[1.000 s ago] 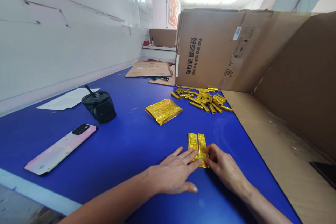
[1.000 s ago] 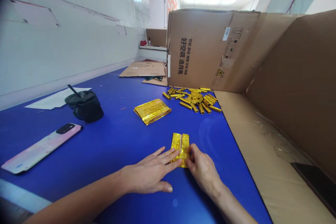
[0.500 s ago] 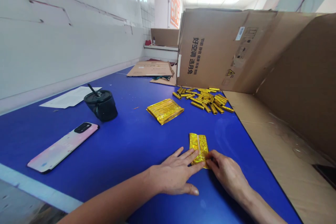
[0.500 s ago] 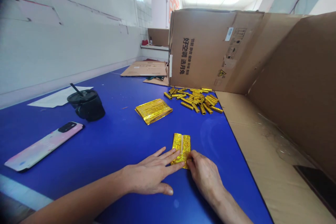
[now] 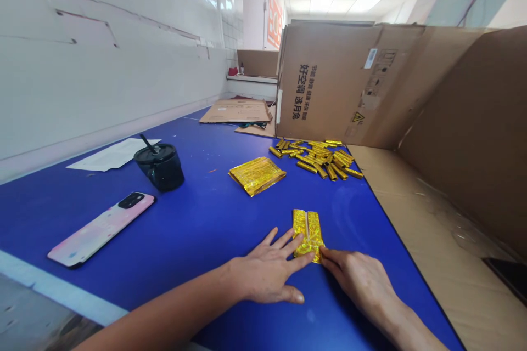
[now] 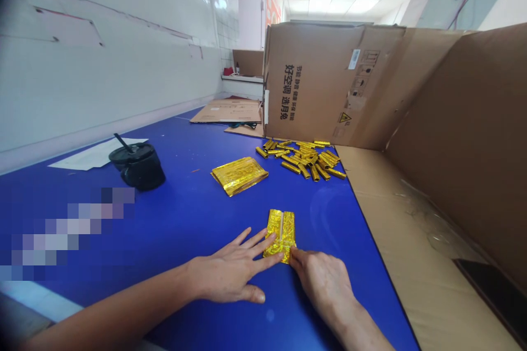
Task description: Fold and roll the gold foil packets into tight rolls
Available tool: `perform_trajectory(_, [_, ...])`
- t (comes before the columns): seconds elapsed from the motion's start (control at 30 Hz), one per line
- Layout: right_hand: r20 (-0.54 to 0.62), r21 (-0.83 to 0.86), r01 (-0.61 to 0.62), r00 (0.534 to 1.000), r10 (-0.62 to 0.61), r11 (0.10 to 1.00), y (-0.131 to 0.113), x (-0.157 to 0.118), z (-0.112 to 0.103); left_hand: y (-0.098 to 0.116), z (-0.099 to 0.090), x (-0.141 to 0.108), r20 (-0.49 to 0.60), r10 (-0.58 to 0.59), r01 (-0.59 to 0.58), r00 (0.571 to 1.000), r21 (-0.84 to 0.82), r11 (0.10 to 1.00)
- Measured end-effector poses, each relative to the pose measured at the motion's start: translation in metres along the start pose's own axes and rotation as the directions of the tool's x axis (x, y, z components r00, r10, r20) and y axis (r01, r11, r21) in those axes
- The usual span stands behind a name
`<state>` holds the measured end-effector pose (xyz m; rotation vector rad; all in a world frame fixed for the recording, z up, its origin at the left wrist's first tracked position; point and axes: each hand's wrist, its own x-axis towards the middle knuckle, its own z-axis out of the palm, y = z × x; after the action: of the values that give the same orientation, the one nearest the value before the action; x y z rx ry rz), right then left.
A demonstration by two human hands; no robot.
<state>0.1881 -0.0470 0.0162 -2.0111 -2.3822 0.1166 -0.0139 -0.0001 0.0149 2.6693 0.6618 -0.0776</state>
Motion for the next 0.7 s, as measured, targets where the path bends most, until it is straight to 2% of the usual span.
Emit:
perform_trajectory(0.27, [0.005,-0.174,0.144,0.989,-0.145,0.974,-0.019,-0.014,-0.001,-0.004,-0.005,-0.007,0.031,-0.035,0.033,0.999,0.055,0.998])
perform_trajectory(0.43, [0.030,-0.211,0.311,0.950,-0.312,0.927,-0.040,-0.024,-0.002,-0.008,-0.009,-0.010,-0.002,-0.099,0.098,0.995,0.090,0.991])
perform_trajectory(0.53, [0.010,-0.233,0.343,0.936,-0.351,0.910,-0.046,-0.026,0.000,-0.006,-0.004,-0.008,-0.038,-0.133,0.137,0.990,0.112,0.984])
perform_trajectory(0.7, [0.014,-0.229,0.343,0.937,-0.349,0.911,-0.047,-0.024,-0.001,0.000,0.011,-0.006,-0.093,-0.201,0.211,0.975,0.123,0.970])
